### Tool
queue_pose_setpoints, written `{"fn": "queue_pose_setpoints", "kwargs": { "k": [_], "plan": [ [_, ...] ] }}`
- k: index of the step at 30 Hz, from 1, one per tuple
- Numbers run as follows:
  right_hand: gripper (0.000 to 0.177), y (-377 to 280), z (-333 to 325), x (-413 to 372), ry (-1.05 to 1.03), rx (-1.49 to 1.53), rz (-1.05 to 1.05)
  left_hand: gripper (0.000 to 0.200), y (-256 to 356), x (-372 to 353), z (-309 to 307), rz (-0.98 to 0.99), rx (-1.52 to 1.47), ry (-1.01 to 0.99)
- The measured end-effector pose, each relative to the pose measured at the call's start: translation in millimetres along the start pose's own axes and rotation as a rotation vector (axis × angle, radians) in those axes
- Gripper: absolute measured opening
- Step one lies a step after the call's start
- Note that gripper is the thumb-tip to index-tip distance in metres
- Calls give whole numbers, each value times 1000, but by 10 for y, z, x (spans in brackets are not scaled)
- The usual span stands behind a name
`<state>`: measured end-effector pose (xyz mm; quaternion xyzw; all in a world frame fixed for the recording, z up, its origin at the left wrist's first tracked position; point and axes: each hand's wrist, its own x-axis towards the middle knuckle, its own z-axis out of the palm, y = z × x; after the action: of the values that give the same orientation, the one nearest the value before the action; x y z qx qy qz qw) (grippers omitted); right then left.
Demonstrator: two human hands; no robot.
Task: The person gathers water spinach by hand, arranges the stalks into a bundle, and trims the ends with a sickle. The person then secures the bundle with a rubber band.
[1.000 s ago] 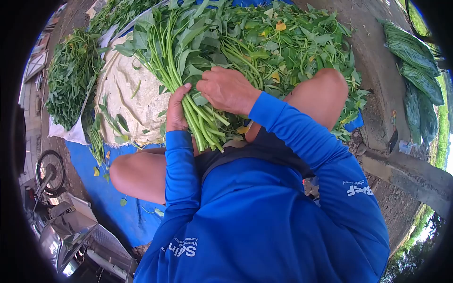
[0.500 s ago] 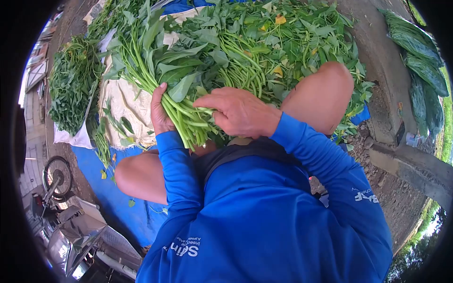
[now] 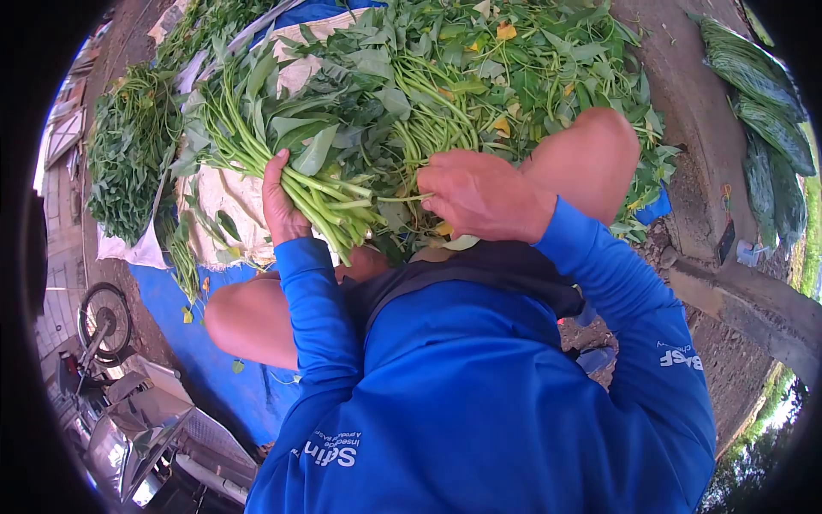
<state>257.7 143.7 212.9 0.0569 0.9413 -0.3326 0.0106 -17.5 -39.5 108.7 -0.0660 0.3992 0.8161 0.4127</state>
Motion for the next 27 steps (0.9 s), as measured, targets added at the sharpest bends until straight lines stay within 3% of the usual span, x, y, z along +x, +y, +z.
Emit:
{"fn": "queue_pose_setpoints", "kwargs": {
  "k": [2, 4, 7, 9, 10, 12, 17, 19, 20, 23, 24, 27],
  "plan": [
    [21, 336, -376, -55, 92, -127, 65, 45, -1, 31, -111, 10, 14, 26],
    [37, 709, -677, -168, 368, -390, 380, 45, -21, 80, -162, 36, 48, 55],
    [45, 595, -743, 22, 518, -440, 452, 34, -70, -12, 72, 82, 129, 63],
    [40, 132, -454, 271, 299, 148, 324, 31, -135, -23, 122, 101, 200, 84],
    [40, -131, -326, 413, 84, 375, 399, 29, -152, -12, 155, 114, 240, 90],
    [38, -220, 122, 647, -133, 427, 320, 29, -165, -59, 292, 147, 294, 83],
    [39, -24, 708, 813, -167, 669, 301, 25, -195, -73, 127, 219, 401, 82],
    [36, -13, 713, 812, -154, 661, 252, 24, -144, -130, 157, 84, 311, 79],
    [30, -51, 651, 774, -88, 455, 177, 24, -170, -124, 155, 76, 280, 79],
    [27, -18, 1271, 643, 232, 249, 57, 26, -162, -89, 69, 152, 331, 139],
    [24, -39, 1188, 655, 79, 516, 98, 28, -149, -95, 76, 207, 338, 157],
    [20, 537, 1067, 793, 29, 710, 439, 23, -35, -103, 36, 213, 377, 247]
  ]
}}
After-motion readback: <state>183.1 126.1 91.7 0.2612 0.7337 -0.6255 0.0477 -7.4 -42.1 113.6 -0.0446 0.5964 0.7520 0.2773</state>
